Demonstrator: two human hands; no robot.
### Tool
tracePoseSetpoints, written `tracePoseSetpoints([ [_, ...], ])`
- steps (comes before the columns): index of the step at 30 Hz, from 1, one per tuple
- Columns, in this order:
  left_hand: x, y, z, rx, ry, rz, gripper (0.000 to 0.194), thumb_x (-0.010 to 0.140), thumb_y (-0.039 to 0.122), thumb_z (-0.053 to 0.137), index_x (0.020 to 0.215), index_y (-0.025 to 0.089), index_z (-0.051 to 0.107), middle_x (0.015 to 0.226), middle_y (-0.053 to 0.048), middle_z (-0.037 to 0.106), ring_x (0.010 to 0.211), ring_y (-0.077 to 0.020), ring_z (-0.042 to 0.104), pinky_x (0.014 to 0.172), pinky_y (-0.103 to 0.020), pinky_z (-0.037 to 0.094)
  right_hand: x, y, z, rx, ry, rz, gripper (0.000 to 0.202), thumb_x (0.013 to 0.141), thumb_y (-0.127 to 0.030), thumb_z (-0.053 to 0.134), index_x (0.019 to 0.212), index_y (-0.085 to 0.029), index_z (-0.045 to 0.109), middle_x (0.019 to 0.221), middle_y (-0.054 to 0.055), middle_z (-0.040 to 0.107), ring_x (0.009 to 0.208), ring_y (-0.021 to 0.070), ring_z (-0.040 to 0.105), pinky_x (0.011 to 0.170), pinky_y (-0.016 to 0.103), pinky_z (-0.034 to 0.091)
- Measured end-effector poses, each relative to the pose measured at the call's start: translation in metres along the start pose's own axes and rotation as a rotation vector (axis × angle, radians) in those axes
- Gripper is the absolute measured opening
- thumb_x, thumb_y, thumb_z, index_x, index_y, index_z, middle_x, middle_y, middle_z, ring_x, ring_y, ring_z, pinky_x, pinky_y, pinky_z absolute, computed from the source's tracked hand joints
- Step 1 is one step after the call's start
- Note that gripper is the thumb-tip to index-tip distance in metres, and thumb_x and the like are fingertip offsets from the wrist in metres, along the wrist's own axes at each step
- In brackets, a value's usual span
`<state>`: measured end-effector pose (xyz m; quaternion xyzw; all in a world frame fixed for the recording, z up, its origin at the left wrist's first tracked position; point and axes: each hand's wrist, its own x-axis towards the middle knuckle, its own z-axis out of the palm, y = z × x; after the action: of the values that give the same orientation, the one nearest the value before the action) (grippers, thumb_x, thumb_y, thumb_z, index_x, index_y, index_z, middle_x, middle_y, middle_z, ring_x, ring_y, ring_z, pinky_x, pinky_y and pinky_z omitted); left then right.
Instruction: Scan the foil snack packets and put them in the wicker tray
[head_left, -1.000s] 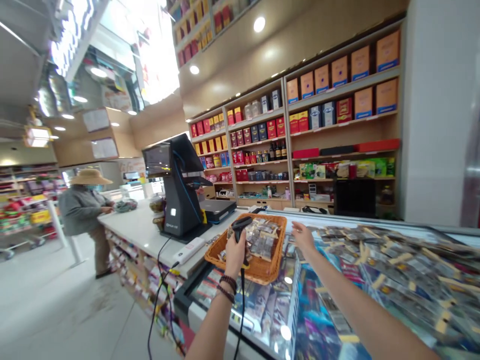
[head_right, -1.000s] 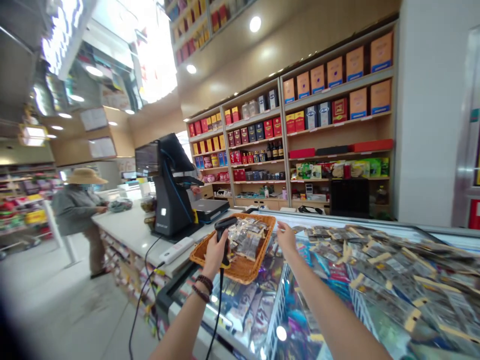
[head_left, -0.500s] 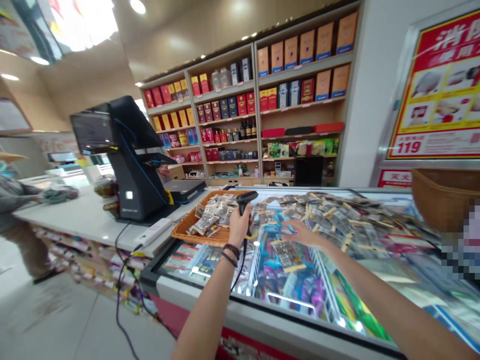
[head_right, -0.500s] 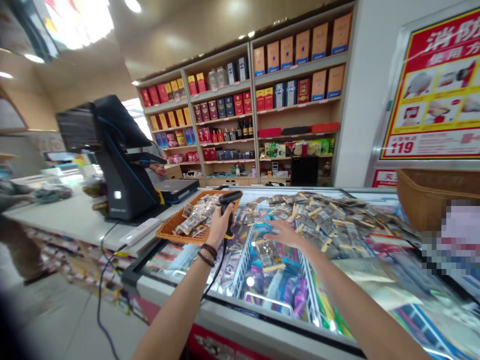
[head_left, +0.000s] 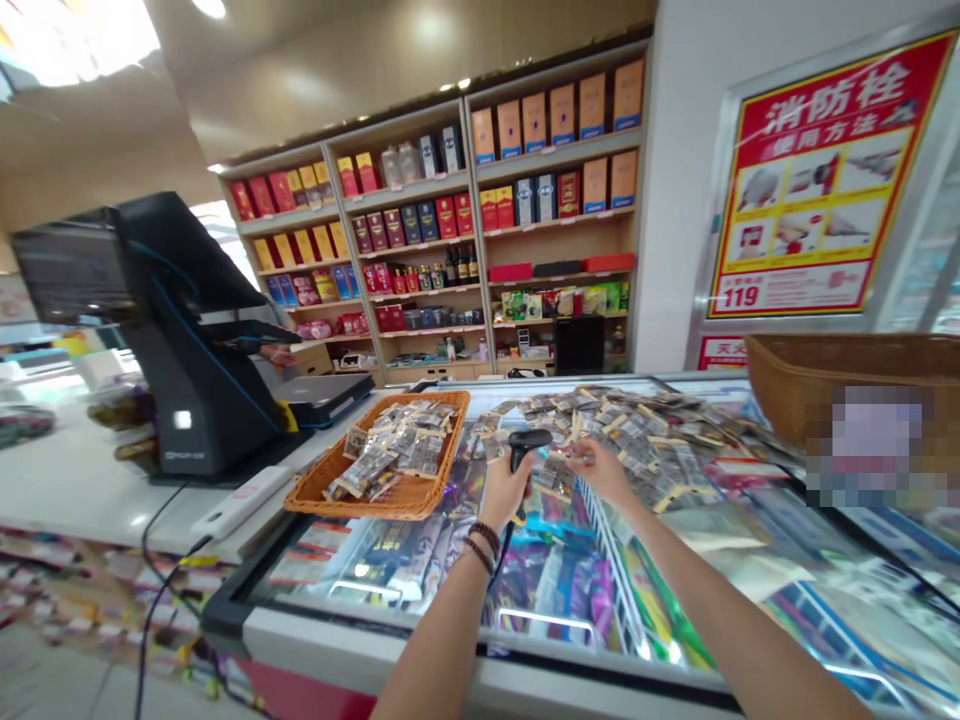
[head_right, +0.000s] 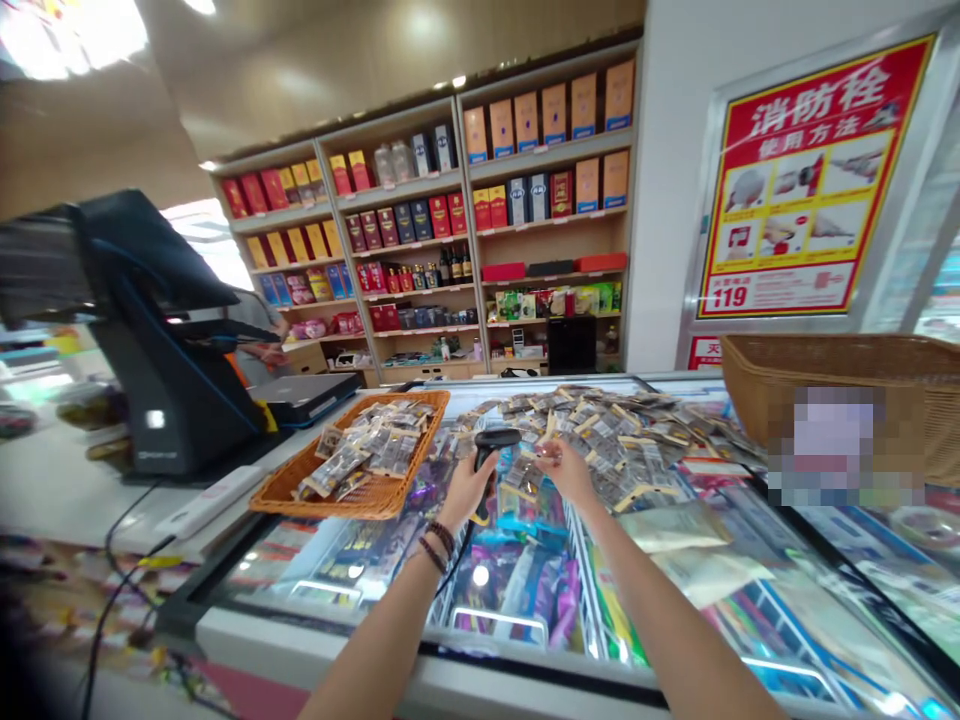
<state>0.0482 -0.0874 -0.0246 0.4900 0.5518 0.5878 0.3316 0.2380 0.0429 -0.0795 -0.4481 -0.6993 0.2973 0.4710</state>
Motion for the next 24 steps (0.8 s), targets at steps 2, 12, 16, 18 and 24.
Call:
tracePoseSetpoints([
  [2, 0.0, -0.004, 0.0, 0.024, -0.043, 0.027, 0.057, 0.08, 0.076, 0.072, 0.07, 0.023, 0.052, 0.057, 0.002, 0.057, 0.042, -0.0109, 0.053, 0.045, -0.023, 0.04, 0.004, -0.005, -0.002, -0.094, -0.044, 0.038, 0.028, 0.078, -0.023, 0.077, 0.106, -0.02, 0.073, 0.091, 0.005, 0.078, 0.078, 0.0242, 0.076, 0.075, 0.034, 0.057],
  [12, 0.0, -0.01, -0.007, -0.026, -0.005, -0.007, 0.069, 0.074, 0.09, 0.065, 0.071, 0.023, 0.05, 0.056, 0.003, 0.055, 0.043, -0.0115, 0.053, 0.046, -0.024, 0.04, 0.007, -0.013, -0.004, -0.334, -0.119, 0.016, 0.02, 0.086, -0.039, 0.08, 0.077, -0.022, 0.074, 0.082, 0.008, 0.08, 0.084, 0.0291, 0.077, 0.075, 0.034, 0.055],
  [16, -0.004, -0.006, -0.005, 0.019, -0.033, 0.044, 0.064, 0.079, 0.086, 0.063, 0.073, 0.023, 0.048, 0.055, 0.004, 0.054, 0.043, -0.0108, 0.052, 0.046, -0.024, 0.04, 0.003, -0.006, -0.002, 0.183, 0.148, 0.098, 0.041, 0.076, -0.059, 0.084, 0.089, -0.022, 0.076, 0.092, 0.01, 0.083, 0.077, 0.0304, 0.079, 0.068, 0.041, 0.064],
  [18, -0.007, -0.004, -0.003, 0.035, -0.053, 0.057, 0.063, 0.08, 0.085, 0.062, 0.075, 0.024, 0.048, 0.055, 0.005, 0.053, 0.042, -0.0108, 0.05, 0.046, -0.024, 0.04, 0.001, -0.005, -0.002, 0.3, 0.253, 0.081, 0.055, 0.073, -0.07, 0.083, 0.098, -0.021, 0.077, 0.092, 0.012, 0.083, 0.076, 0.0319, 0.079, 0.071, 0.045, 0.065],
  [24, -0.016, 0.005, 0.002, 0.124, -0.078, 0.106, 0.058, 0.083, 0.081, 0.06, 0.078, 0.024, 0.052, 0.053, 0.004, 0.054, 0.045, -0.0141, 0.056, 0.049, -0.026, 0.042, -0.008, -0.016, -0.006, 0.106, 0.4, -0.173, 0.067, 0.088, -0.078, 0.062, 0.114, -0.019, 0.082, 0.107, 0.017, 0.082, 0.085, 0.031, 0.078, 0.085, 0.047, 0.063],
])
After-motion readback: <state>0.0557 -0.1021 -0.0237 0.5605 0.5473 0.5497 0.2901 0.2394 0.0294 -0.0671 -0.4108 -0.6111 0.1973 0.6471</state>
